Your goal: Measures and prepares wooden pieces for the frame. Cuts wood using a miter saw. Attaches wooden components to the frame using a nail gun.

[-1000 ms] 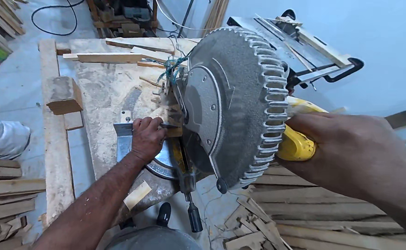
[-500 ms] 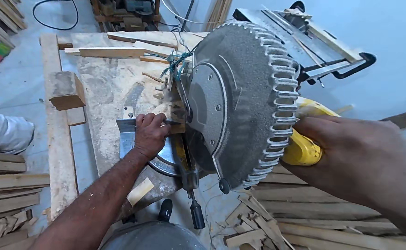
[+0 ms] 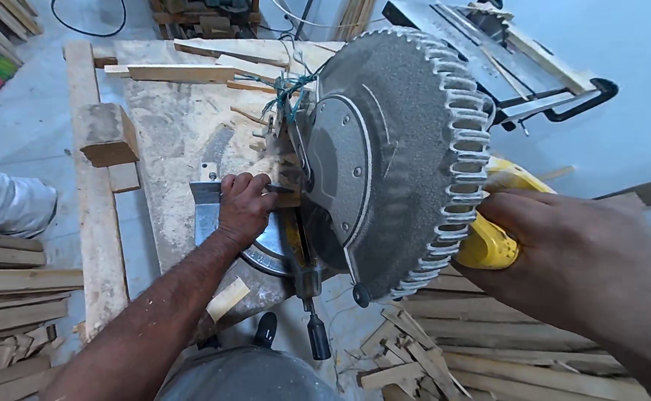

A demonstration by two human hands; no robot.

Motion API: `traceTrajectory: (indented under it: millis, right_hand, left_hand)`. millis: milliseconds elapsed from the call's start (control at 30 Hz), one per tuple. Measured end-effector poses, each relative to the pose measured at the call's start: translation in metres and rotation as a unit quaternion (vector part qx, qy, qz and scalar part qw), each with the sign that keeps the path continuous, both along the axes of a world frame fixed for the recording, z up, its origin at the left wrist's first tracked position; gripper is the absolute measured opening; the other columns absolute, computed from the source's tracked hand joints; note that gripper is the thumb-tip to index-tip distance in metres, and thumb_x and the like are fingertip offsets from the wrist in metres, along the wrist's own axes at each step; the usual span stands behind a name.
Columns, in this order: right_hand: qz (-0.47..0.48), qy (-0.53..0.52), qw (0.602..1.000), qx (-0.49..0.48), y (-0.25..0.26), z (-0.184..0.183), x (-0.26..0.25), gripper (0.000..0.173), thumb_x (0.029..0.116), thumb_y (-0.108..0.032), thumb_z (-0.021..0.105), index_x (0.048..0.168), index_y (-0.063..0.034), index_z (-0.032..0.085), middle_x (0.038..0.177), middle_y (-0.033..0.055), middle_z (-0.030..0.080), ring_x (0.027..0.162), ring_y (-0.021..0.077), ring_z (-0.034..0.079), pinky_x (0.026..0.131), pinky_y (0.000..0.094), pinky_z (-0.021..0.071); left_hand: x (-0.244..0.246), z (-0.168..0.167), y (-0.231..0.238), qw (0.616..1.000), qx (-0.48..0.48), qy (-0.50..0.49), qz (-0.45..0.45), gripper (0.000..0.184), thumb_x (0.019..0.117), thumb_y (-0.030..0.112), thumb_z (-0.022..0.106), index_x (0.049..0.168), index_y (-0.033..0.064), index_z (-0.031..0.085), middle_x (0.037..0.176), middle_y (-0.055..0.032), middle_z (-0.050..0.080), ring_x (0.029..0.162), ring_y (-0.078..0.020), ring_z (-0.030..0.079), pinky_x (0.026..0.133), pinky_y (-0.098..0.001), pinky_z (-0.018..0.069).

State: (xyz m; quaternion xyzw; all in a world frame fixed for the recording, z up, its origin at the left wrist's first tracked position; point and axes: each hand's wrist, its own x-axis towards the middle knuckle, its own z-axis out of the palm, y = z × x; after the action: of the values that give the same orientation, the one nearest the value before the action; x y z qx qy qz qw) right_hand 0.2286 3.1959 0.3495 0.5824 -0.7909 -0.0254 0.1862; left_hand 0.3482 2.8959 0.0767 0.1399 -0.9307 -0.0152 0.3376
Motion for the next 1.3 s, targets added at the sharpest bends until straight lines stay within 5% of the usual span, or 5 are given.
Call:
traceTrajectory:
  millis: [1300]
  right_hand:
    - [-0.006,-0.006,0.999,-0.047,0.011,-0.044,0.015,0.032,0.0827,-0.04,0.061,0.076,-0.0082,0.059,0.067,0.009,0.057,0.057,0.0305,0.06,0.045,0.0481,0.0414]
  left_hand:
    - [-0.004,0.002,0.001,1.0,0.0,-0.007,0.02,0.016,0.0975,0.032,0.062,0.094,0.0269,0.076,0.118,-0.0017,0.069,0.107,-0.0267,0.06,0.095,-0.0519,0.0409]
